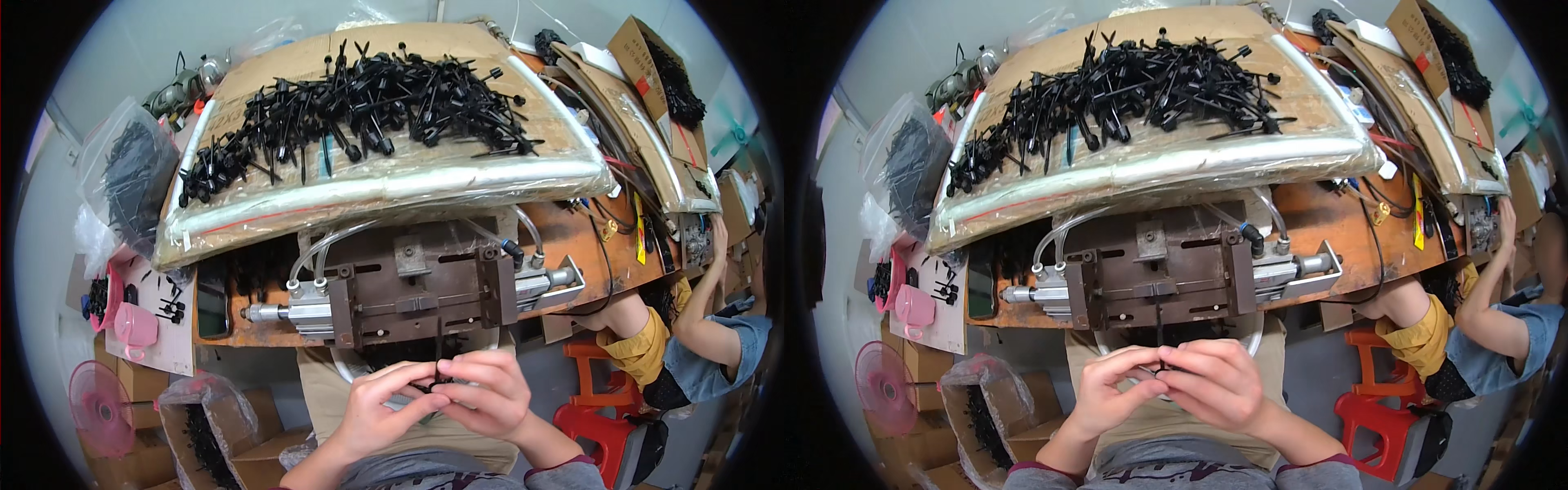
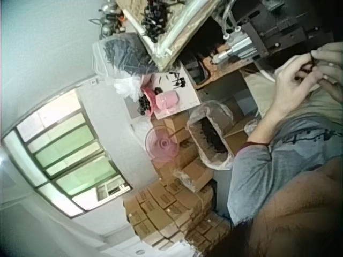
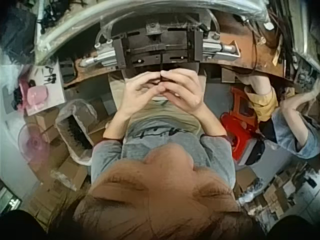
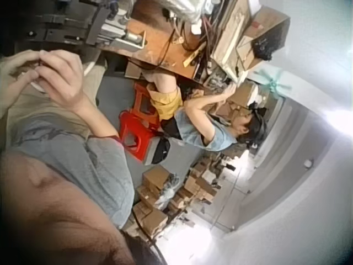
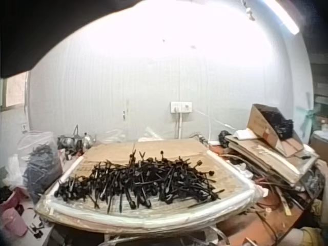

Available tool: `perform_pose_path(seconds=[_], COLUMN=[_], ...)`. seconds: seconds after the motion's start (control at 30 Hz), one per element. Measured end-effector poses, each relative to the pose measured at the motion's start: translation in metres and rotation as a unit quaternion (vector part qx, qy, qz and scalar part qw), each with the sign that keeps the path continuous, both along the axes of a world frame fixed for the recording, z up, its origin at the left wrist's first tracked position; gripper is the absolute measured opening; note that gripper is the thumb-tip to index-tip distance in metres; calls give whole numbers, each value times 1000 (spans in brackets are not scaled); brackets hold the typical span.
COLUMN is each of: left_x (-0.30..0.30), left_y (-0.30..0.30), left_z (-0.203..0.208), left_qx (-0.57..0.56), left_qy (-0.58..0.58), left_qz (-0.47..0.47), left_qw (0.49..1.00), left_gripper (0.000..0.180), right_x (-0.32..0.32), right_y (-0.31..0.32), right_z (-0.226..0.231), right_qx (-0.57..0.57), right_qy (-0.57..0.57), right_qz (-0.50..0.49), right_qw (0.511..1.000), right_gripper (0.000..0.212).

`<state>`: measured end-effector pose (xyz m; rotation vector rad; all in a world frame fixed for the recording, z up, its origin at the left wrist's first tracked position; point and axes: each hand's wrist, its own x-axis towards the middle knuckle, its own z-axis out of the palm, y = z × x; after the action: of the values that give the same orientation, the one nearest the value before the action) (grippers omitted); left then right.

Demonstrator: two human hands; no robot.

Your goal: Assemble black plastic cable tie components using a pneumatic jig.

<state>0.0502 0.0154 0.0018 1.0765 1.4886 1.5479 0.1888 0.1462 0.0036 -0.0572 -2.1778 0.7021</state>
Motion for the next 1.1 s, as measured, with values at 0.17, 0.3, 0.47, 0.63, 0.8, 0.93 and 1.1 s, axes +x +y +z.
perform_pose_path(seconds=[0.17, 0.3, 0.47, 0.63, 0.8, 0.93, 1.1], left_x=[3, -1, 4, 9, 20, 16, 16], left_y=[-1, -3, -5, -5, 2, 1, 0], left_z=[0, 7, 7, 8, 19, 15, 3], left_qx=[19, -3, -47, -66, -15, 75, 106], left_qy=[-196, -256, -281, -268, -171, 185, 290], left_qz=[-14, -51, -86, -87, 13, -3, -23], left_qw=[980, 965, 955, 957, 985, 980, 951], left_gripper=[26, 22, 20, 20, 31, 44, 39], right_x=[0, 6, 1, 3, 3, 5, 6], right_y=[0, 4, 13, 13, 11, 10, 8], right_z=[3, -1, 7, 5, 0, 1, 6], right_qx=[-58, -393, -555, -572, -586, -580, -614], right_qy=[27, -6, -19, 1, 48, 89, 89], right_qz=[19, 31, 105, 103, 53, 36, 53], right_qw=[998, 919, 825, 814, 807, 809, 782], right_gripper=[34, 35, 25, 15, 9, 7, 7])
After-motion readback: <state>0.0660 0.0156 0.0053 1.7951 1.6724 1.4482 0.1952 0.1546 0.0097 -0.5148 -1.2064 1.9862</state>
